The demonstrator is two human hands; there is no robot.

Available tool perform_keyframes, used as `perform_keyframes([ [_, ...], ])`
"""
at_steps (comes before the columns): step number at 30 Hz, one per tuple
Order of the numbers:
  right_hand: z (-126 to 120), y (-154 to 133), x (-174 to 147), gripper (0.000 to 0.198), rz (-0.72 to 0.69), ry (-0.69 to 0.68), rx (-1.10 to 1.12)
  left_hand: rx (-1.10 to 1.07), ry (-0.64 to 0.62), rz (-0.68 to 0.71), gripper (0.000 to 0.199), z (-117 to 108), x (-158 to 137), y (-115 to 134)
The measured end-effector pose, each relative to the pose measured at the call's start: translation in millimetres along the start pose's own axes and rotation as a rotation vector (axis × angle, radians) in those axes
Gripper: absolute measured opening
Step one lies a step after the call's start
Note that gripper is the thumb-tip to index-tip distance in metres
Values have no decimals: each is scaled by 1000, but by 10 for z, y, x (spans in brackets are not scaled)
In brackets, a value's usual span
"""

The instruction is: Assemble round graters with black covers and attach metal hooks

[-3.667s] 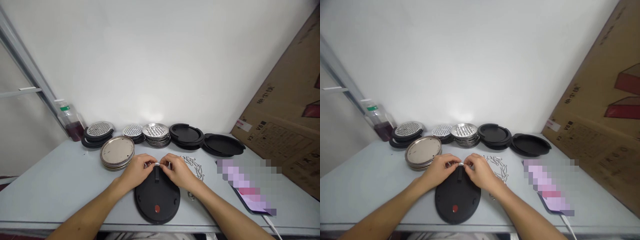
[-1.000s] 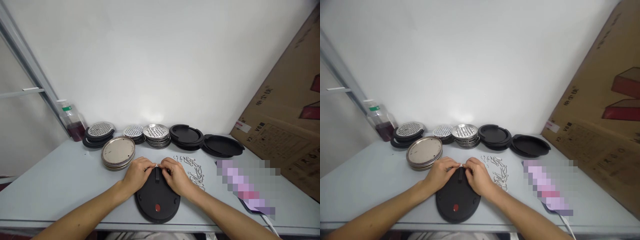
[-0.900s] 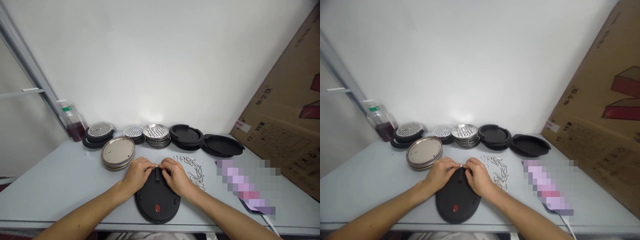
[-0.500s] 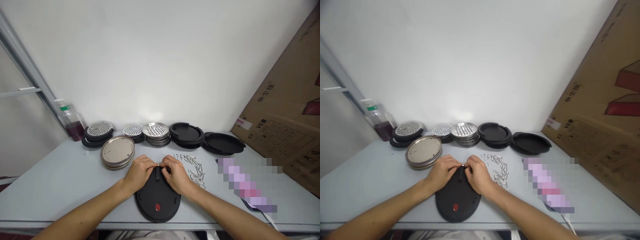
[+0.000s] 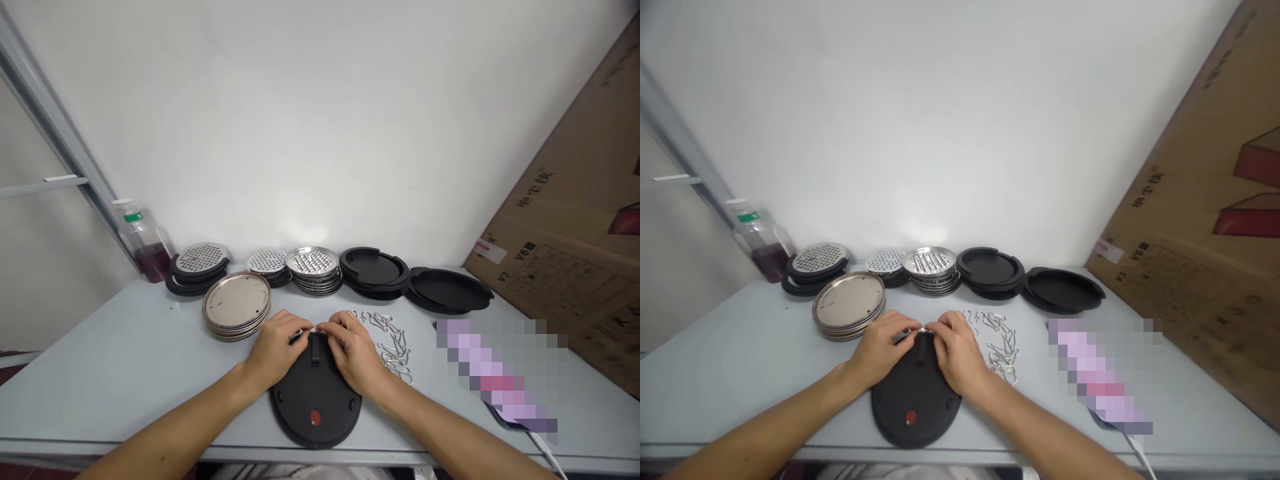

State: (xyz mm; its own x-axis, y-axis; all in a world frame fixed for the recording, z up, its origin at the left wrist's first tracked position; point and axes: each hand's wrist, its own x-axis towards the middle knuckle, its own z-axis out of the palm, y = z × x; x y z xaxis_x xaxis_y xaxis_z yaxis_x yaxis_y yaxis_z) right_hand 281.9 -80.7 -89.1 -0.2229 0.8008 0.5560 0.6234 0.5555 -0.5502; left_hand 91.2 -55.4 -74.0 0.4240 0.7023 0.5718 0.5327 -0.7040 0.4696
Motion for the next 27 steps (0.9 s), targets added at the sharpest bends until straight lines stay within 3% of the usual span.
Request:
perform_keyframes([
  [17,-136,-4,91,40,-48,10,143,-39,135,160,16,-34,51,-11],
  [22,-67,-40,78,55,-55,-38,233,-69,137,202,18,-39,63,48],
  [27,-68,1,90,31,-63,8,221,-68,112,154,17,-30,56,28],
])
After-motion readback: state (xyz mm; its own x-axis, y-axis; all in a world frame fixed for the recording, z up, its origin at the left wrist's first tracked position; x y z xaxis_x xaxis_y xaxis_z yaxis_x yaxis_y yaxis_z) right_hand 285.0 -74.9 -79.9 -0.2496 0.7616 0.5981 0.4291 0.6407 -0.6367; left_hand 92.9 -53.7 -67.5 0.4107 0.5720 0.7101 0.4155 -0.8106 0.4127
